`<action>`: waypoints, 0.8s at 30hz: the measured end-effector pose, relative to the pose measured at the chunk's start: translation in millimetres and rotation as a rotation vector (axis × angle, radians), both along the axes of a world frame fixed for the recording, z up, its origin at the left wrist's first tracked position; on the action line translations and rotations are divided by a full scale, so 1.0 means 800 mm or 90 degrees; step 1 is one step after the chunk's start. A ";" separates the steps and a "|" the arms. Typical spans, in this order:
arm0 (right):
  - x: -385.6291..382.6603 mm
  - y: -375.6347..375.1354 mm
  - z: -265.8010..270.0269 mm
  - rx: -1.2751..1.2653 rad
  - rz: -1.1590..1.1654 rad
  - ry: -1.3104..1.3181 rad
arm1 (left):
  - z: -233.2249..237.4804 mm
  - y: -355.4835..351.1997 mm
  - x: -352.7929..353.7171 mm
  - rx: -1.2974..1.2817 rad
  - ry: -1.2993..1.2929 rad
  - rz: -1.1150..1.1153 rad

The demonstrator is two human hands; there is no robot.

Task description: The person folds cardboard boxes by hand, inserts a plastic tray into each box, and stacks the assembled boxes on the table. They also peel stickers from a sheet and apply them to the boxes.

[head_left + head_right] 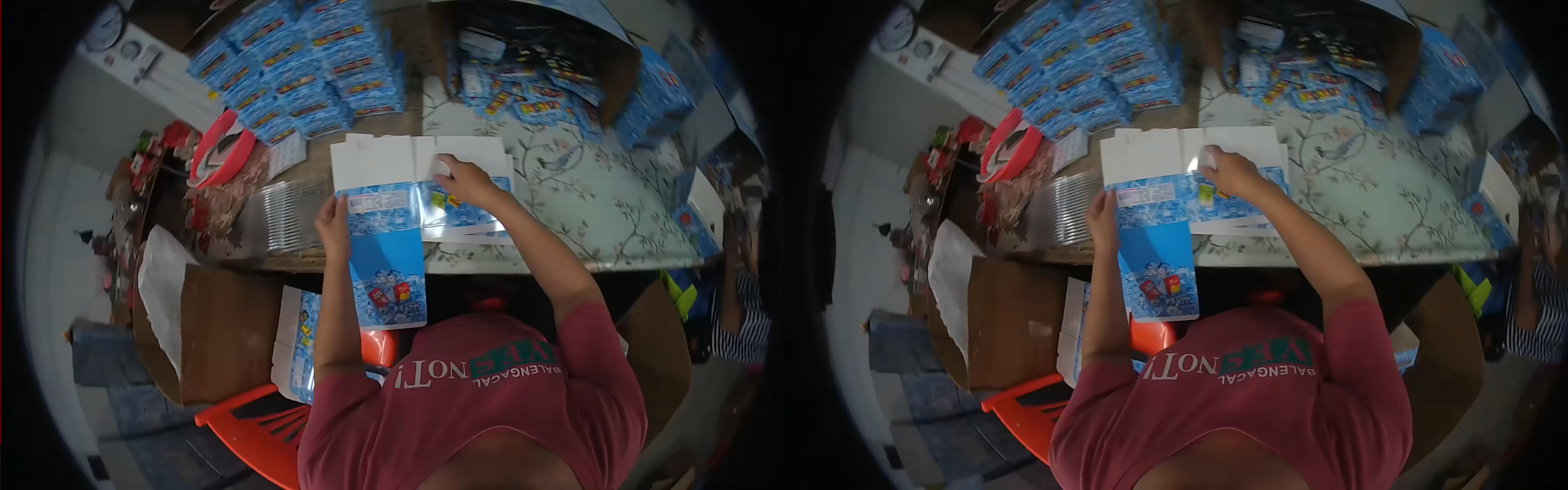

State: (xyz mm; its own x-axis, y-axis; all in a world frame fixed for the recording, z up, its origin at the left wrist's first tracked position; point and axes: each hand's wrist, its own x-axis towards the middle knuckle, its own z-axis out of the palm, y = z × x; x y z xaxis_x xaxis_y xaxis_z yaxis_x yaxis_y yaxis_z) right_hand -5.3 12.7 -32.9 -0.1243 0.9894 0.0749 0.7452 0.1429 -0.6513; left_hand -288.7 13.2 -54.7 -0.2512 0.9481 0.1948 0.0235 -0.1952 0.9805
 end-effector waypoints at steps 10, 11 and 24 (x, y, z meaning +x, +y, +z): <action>-0.106 0.069 0.000 -0.369 0.110 0.310 | 0.009 0.024 -0.038 0.023 -0.073 -0.012; -0.108 0.071 0.005 -0.368 0.114 0.305 | 0.005 0.027 -0.042 0.019 0.085 0.023; -0.103 -0.029 0.166 0.067 0.187 0.705 | 0.314 -0.083 -0.066 0.557 0.743 0.181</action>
